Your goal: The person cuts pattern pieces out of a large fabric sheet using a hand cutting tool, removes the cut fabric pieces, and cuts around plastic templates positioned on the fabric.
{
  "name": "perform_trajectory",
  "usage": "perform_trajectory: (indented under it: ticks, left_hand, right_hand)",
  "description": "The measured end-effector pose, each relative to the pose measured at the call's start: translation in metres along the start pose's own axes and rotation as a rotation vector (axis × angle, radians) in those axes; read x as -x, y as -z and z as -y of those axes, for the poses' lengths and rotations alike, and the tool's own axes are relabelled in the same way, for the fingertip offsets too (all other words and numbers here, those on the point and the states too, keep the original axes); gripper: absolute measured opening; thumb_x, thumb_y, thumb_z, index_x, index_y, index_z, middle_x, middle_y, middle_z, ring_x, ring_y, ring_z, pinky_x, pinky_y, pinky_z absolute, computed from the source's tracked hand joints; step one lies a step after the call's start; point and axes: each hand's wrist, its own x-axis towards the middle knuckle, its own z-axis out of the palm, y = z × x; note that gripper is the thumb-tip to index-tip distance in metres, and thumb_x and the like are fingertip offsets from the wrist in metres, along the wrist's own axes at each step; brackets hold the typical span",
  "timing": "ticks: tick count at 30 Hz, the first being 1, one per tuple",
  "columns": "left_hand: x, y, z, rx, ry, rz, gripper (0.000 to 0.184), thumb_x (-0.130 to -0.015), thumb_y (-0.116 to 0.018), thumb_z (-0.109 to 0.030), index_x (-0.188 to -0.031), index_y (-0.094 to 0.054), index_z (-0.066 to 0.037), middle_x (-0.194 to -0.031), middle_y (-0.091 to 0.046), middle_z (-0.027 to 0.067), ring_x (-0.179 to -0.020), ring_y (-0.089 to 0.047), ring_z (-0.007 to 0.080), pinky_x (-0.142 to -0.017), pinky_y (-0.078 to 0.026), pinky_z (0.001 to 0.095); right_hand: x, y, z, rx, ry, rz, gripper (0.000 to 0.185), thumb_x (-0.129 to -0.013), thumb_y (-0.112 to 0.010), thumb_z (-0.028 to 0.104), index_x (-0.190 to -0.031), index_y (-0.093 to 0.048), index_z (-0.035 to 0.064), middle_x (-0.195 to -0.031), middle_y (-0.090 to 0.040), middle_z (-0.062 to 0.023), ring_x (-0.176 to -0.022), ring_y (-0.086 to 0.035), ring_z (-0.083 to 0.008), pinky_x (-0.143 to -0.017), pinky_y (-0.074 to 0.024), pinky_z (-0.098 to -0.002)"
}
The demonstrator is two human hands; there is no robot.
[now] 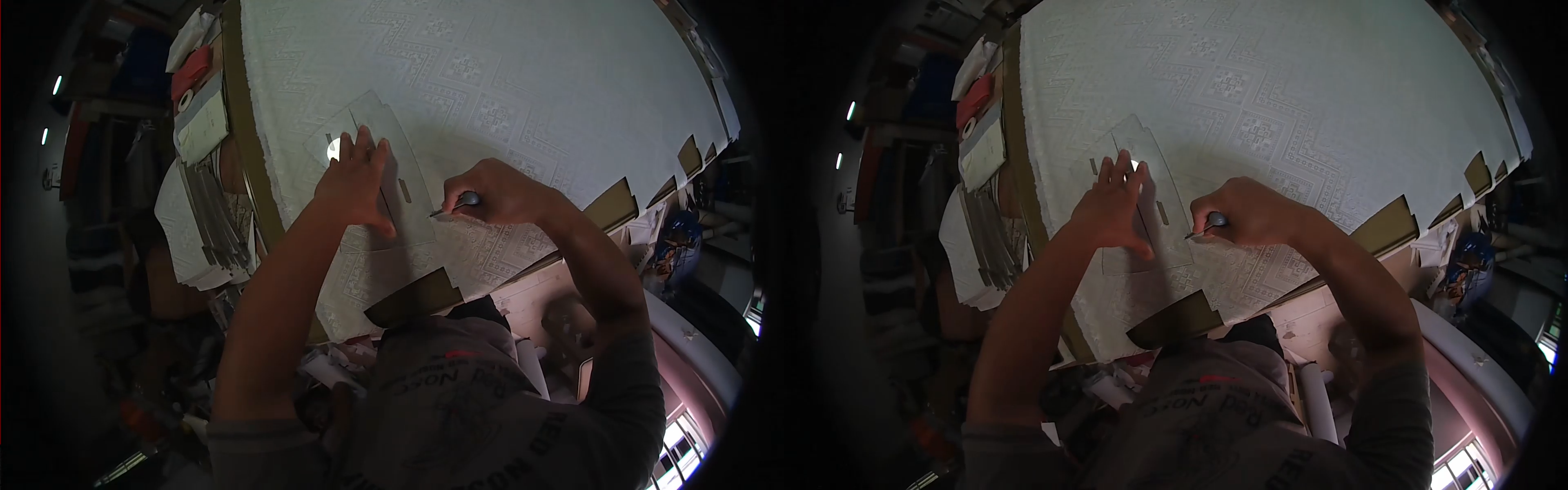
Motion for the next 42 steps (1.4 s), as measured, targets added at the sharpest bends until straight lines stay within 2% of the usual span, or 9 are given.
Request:
perform_trajectory:
  ticks: [3, 8, 12, 18, 20, 21, 23, 29, 42]
  left_hand:
    - [0.0, -0.001, 0.0, 0.015, -0.008, -0.009, 0.15, -0.045, -0.103, -0.049, -0.163, -0.023, -0.005, -0.17, -0.012, 0.0308, -0.155, -0.018, 0.0548, -0.119, -0.039, 0.0621]
    - [-0.001, 0.0, 0.0, 0.022, -0.011, 0.002, 0.15, -0.045, -0.102, -0.048, -0.163, -0.022, -0.004, -0.17, -0.012, 0.0311, -0.155, -0.018, 0.0551, -0.119, -0.04, 0.0623]
    - [-0.002, 0.001, -0.002, -0.017, -0.008, 0.012, 0.151, -0.045, -0.102, -0.05, -0.163, -0.021, -0.003, -0.17, -0.012, 0.031, -0.156, -0.016, 0.0545, -0.12, -0.04, 0.0599]
    - [-0.001, 0.001, -0.003, -0.038, -0.005, 0.015, 0.152, -0.045, -0.102, -0.052, -0.163, -0.02, -0.003, -0.169, -0.013, 0.032, -0.156, -0.016, 0.055, -0.12, -0.039, 0.0571]
    - [-0.002, -0.001, -0.002, -0.049, -0.011, -0.003, 0.151, -0.046, -0.101, -0.052, -0.163, -0.019, -0.003, -0.169, -0.013, 0.0327, -0.155, -0.017, 0.0552, -0.12, -0.04, 0.0567]
    - [-0.003, -0.002, -0.001, -0.053, -0.01, -0.001, 0.151, -0.046, -0.101, -0.052, -0.163, -0.019, -0.003, -0.169, -0.012, 0.0324, -0.156, -0.017, 0.0552, -0.12, -0.04, 0.0567]
    - [-0.002, -0.003, 0.001, -0.042, -0.005, -0.007, 0.15, -0.046, -0.101, -0.052, -0.163, -0.02, -0.004, -0.17, -0.012, 0.0322, -0.156, -0.017, 0.0551, -0.12, -0.039, 0.0566]
    - [-0.001, -0.002, 0.002, -0.007, -0.022, -0.01, 0.152, -0.044, -0.102, -0.051, -0.163, -0.02, -0.004, -0.17, -0.011, 0.0319, -0.155, -0.016, 0.0559, -0.12, -0.039, 0.0579]
    - [-0.003, -0.007, 0.006, 0.008, -0.022, -0.033, 0.158, -0.04, -0.102, -0.059, -0.164, -0.021, -0.003, -0.17, -0.011, 0.0321, -0.155, -0.016, 0.0575, -0.116, -0.04, 0.0635]
  right_hand:
    - [0.0, -0.008, -0.007, 0.009, -0.041, 0.006, 0.01, -0.09, -0.078, 0.005, -0.099, -0.073, 0.0075, -0.094, -0.079, -0.0069, -0.088, -0.076, -0.0257, -0.078, -0.0567, -0.0351]
    - [0.009, -0.021, -0.026, -0.203, -0.065, -0.059, 0.011, -0.09, -0.079, 0.004, -0.099, -0.072, 0.0044, -0.104, -0.08, -0.0075, -0.118, -0.072, -0.027, -0.1, -0.0569, -0.0362]
    - [0.01, -0.018, -0.022, -0.251, -0.11, -0.074, 0.01, -0.091, -0.078, 0.004, -0.1, -0.072, 0.0031, -0.104, -0.079, -0.0081, -0.121, -0.071, -0.0247, -0.101, -0.0563, -0.0364]
    - [0.011, -0.021, -0.016, -0.243, -0.145, -0.056, 0.01, -0.092, -0.077, 0.004, -0.102, -0.073, 0.0038, -0.101, -0.078, -0.0068, -0.115, -0.073, -0.0237, -0.099, -0.0557, -0.0356]
    - [0.018, -0.032, -0.011, -0.21, -0.097, -0.193, 0.011, -0.092, -0.077, 0.003, -0.103, -0.073, 0.0038, -0.097, -0.077, -0.006, -0.1, -0.074, -0.02, -0.09, -0.0562, -0.0338]
    - [0.022, -0.039, -0.004, -0.201, -0.101, -0.192, 0.011, -0.092, -0.077, 0.003, -0.103, -0.073, 0.0038, -0.097, -0.077, -0.006, -0.1, -0.074, -0.02, -0.09, -0.0562, -0.0338]
    - [0.032, -0.057, 0.013, -0.202, -0.22, -0.507, 0.014, -0.091, -0.079, 0.007, -0.102, -0.071, 0.002, -0.092, -0.076, -0.0094, -0.081, -0.073, -0.0192, -0.073, -0.0548, -0.0326]
    - [0.029, -0.115, 0.034, -0.107, -0.438, -0.894, 0.016, -0.092, -0.078, 0.011, -0.101, -0.071, -0.0009, -0.086, -0.075, -0.0144, -0.076, -0.074, -0.0208, -0.068, -0.0563, -0.0349]
    - [-0.006, -0.126, 0.067, 0.174, -0.543, -0.978, 0.014, -0.089, -0.075, 0.013, -0.096, -0.07, 0.001, -0.08, -0.074, -0.0193, -0.075, -0.075, -0.0386, -0.068, -0.0588, -0.043]
